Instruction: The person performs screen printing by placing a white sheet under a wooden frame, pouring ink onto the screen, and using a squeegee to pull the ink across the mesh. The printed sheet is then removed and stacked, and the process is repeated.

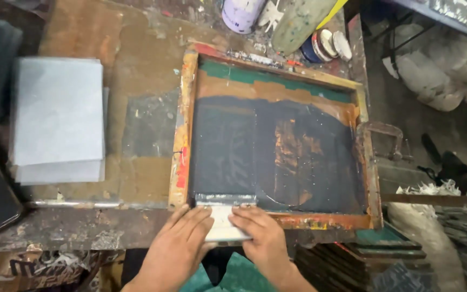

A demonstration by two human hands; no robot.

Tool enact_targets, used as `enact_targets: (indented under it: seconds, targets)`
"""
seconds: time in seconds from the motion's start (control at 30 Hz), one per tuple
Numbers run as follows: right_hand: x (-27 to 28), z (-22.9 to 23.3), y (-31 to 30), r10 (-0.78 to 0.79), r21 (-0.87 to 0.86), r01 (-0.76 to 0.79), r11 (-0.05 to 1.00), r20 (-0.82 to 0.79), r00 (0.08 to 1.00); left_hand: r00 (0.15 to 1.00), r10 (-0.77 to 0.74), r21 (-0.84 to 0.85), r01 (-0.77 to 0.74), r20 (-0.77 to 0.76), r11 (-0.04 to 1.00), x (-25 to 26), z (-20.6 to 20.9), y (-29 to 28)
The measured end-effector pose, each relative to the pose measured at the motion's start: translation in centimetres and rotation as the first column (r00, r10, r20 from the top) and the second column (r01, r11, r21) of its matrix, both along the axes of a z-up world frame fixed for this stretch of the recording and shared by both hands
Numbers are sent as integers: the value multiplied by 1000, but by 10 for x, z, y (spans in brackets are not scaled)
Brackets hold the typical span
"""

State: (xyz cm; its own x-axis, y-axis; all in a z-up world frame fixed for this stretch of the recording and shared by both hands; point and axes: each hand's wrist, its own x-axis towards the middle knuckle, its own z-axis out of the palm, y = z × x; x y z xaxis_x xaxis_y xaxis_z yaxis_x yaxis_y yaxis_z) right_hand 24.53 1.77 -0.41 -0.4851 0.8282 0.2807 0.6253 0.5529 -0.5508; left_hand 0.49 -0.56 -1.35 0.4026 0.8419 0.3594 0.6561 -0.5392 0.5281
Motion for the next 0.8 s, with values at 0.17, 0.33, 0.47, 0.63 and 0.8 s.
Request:
enact_targets:
  seconds: [0.17, 0.33, 0.47, 0.63, 0.8]
  targets:
    - [1, 14, 11, 27, -44, -30, 999, -52, 998, 929, 340, -285, -291, 143, 913, -25, 29, 23]
    - [3, 19, 0, -41, 57, 51, 997, -173, 984, 840, 523, -349, -452, 142, 821, -12, -13, 32]
    - [23, -6, -10, -175, 284, 288, 915, -365, 914, 747, 612, -645, -338, 259, 685, -7, 72, 28]
    - [51, 39, 5, -311, 404, 498, 767, -445, 840, 518, 311, -313, -87, 797, 946, 39, 77, 36]
    - [63, 61, 9, -272, 483, 540, 689, -519, 810, 627, 72, 38, -160, 776, 986, 94, 79, 58]
